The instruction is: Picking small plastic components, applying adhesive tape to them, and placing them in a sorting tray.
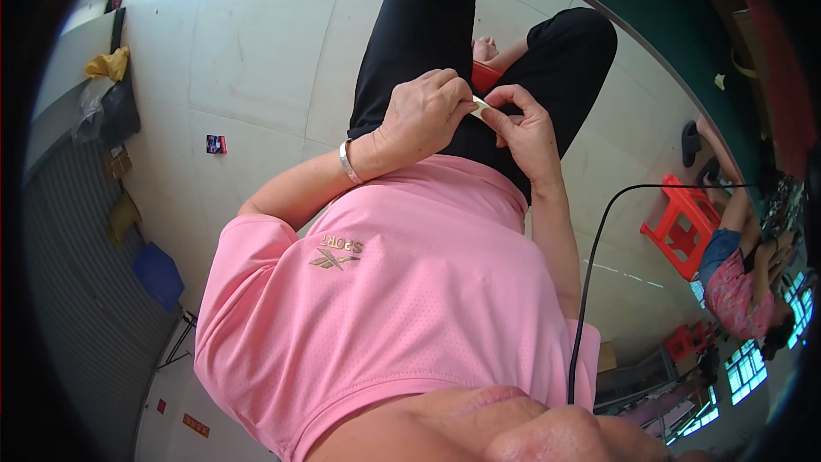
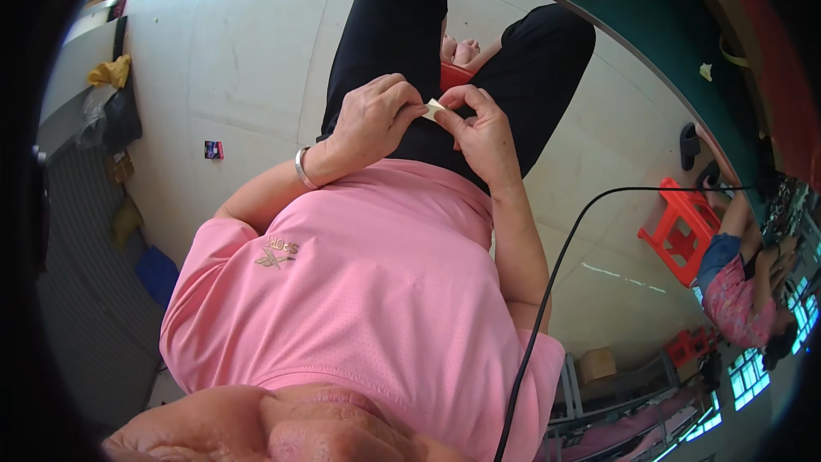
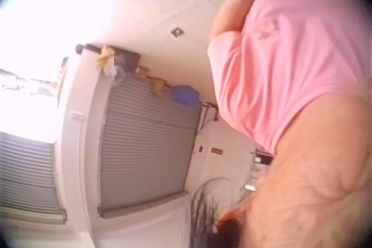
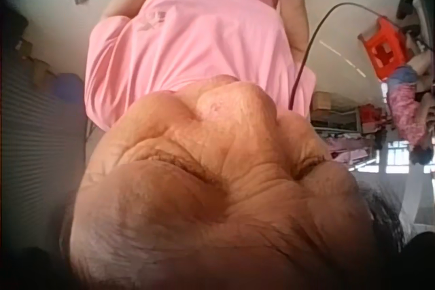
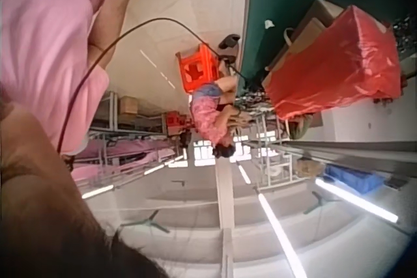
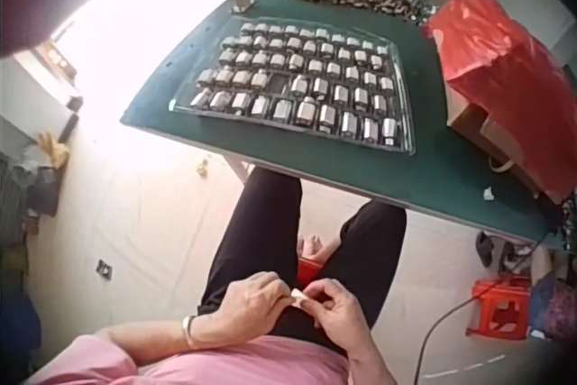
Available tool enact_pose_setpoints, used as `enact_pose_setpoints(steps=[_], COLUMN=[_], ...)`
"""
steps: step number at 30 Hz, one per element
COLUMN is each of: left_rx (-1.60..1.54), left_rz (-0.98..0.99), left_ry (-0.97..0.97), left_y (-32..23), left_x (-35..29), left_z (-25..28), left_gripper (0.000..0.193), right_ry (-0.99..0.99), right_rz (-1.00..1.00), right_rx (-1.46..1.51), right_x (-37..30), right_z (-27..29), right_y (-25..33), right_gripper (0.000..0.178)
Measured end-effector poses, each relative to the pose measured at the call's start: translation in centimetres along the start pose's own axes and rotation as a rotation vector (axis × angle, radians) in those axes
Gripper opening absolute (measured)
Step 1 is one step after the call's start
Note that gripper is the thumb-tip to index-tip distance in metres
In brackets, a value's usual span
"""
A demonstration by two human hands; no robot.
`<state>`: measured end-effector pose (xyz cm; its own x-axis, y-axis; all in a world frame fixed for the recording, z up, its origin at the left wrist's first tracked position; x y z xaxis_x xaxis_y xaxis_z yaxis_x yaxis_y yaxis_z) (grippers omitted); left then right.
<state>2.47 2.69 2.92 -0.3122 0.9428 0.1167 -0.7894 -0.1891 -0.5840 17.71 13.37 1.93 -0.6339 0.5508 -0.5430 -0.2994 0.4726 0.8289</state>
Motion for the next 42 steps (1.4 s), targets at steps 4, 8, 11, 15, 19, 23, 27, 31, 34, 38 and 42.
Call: enact_pose_setpoints(steps=[4,8,11,15,19,23,27,31,34,38,42], left_rx=[-0.025,-0.330,-0.778,-1.320,-1.478,-1.423,-1.221,-1.266,-1.191,-1.135,-1.082], left_rz=[0.044,0.376,0.583,0.751,0.616,0.580,0.534,0.593,0.547,0.537,0.488], left_ry=[0.054,0.331,0.346,0.377,0.344,0.359,0.407,0.448,0.396,0.421,0.435], left_y=[0.4,0.9,2.8,4.8,4.3,4.1,3.9,3.1,2.8,2.7,2.5], left_x=[-0.1,0.4,-0.7,-1.5,-1.7,-2.0,-1.6,-0.8,-0.7,-0.7,-0.6], left_z=[-0.2,0.4,-0.1,-0.6,-1.1,-1.5,-1.6,-0.7,-1.2,-1.4,-0.9], left_gripper=[0.013,0.020,0.030,0.034,0.037,0.039,0.040,0.038,0.038,0.038,0.041], right_ry=[0.037,-0.004,-0.017,0.003,0.017,0.028,0.060,0.081,0.077,0.066,0.061], right_rz=[0.005,0.013,-0.015,-0.017,-0.039,-0.062,-0.092,-0.109,-0.116,-0.124,-0.124], right_rx=[0.017,0.022,0.040,0.059,0.036,0.025,0.025,0.006,-0.020,-0.051,-0.086], right_x=[0.1,0.1,0.2,0.5,0.7,0.9,1.0,1.1,1.2,1.3,1.4], right_z=[0.4,0.6,1.1,1.2,1.1,1.0,1.1,0.8,0.8,0.8,0.4], right_y=[-0.6,-0.2,0.2,0.1,0.5,0.7,1.2,1.5,1.5,1.5,1.6], right_gripper=[0.010,0.009,0.009,0.013,0.015,0.019,0.022,0.023,0.024,0.025,0.027])
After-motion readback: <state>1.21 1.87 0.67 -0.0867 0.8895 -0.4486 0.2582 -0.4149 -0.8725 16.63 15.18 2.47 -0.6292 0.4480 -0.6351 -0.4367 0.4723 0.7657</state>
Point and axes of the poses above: each hand's wrist, its own x-axis towards the middle knuckle, its own z-axis out of the back of the hand, y = z × x, the point moved 1 cm from there along x, towards the middle knuckle, and after that the axes turned 13 degrees about x, right-handed, at the moved point
